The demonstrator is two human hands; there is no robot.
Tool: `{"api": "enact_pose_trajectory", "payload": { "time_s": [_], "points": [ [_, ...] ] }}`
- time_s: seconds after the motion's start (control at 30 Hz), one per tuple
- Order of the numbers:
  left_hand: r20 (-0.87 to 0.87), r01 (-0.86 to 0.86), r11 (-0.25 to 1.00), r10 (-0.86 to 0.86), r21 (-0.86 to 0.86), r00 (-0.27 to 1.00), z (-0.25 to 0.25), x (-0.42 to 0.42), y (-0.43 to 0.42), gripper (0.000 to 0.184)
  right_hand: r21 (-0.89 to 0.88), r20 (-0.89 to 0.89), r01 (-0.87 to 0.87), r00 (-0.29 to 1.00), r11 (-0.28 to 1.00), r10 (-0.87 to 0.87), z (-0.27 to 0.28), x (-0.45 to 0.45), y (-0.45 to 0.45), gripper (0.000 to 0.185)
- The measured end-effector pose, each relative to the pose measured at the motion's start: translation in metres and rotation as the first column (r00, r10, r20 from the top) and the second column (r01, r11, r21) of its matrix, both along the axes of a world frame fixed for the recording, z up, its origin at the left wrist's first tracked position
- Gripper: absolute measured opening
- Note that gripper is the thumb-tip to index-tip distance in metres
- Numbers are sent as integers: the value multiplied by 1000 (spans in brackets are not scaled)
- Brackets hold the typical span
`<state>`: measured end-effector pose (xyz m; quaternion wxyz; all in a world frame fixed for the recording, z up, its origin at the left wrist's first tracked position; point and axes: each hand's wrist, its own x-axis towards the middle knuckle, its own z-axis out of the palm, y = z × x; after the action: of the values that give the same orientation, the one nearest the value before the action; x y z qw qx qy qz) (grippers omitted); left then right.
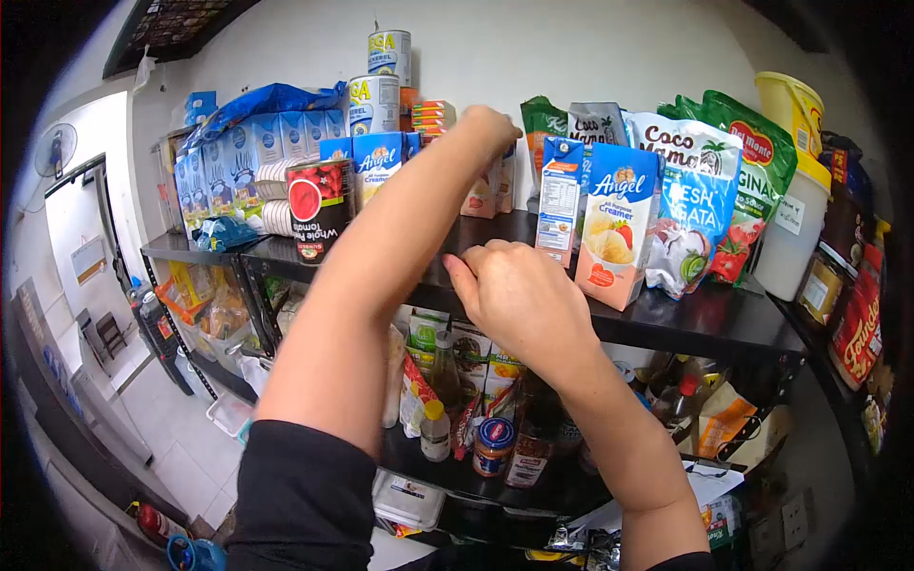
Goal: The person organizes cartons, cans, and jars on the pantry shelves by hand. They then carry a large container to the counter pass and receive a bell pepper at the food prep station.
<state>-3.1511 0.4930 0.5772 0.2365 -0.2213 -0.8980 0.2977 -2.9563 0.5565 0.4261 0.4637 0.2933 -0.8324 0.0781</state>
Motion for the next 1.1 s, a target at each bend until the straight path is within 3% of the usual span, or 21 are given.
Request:
{"api": "enact_pose_trajectory", "payload": {
  "time_s": [0.1, 0.17, 0.2, 0.23, 0.3, 0.33, 0.43, 0.53, 0.77, 0.83, 0.87, 0.93, 1.0, 1.07, 1.1],
  "points": [
    [-145, 180, 947, -224, -265, 964, -37, -30, 15, 52, 10, -17, -2, 1000, 1000, 2, -1, -1, -1, 36],
    [-93, 97, 884, -155, -457, 983, -58, 1, 17, 44, 25, -37, -5, 999, 1000, 6, 0, -2, 0, 37],
    [-62, 236, 851, -298, -470, 952, -72, -32, 10, 45, 13, -12, 4, 1000, 1000, -4, 1, -1, 0, 37],
    [-59, 231, 855, -290, -464, 955, -74, -26, 8, 45, 4, 17, 10, 1000, 1000, -10, 1, -1, -1, 38],
    [-89, 31, 839, -94, -543, 992, -78, -18, 7, 40, -6, 17, -7, 1000, 1000, 8, 0, -2, -1, 39],
    [-180, 140, 842, -268, -520, 946, -84, -25, -2, 33, -21, 12, -14, 1000, 1000, 14, 0, -3, 0, 40],
    [-105, 46, 792, -138, -608, 985, -82, -20, 1, 27, 1, 27, 6, 1000, 1000, -6, 0, -3, 0, 43],
    [-105, 137, 866, -212, -481, 972, -86, -38, -6, 23, 9, 29, 19, 999, 1000, -19, -1, -2, -1, 44],
    [-37, 106, 893, -136, -437, 990, -85, -54, 3, 24, -12, 96, 56, 994, 998, -55, 2, 2, -1, 46],
    [-92, 160, 773, -271, -614, 958, -82, -52, -2, 27, -17, 121, 57, 991, 998, -54, 5, 1, 0, 45],
    [-90, 157, 772, -268, -616, 959, -79, -51, -7, 27, -20, 143, 58, 988, 998, -55, 6, 1, 0, 45],
    [-234, 386, 894, -435, -227, 870, -70, -41, -19, 32, -22, 141, 30, 990, 999, -27, 7, 1, 2, 43],
    [-1, 183, 974, -185, 133, 983, -40, 7, -21, 35, -43, 178, 7, 984, 999, 1, 9, 1, 2, 40],
    [-34, 306, 901, -311, 308, 950, -22, 88, -53, 40, -49, 226, 13, 974, 999, -2, 12, -1, 2, 39],
    [-238, 480, 803, -419, 354, 876, -20, 86, -71, 46, -57, 271, 27, 963, 998, -11, 14, -2, 2, 39]
  ]
}}
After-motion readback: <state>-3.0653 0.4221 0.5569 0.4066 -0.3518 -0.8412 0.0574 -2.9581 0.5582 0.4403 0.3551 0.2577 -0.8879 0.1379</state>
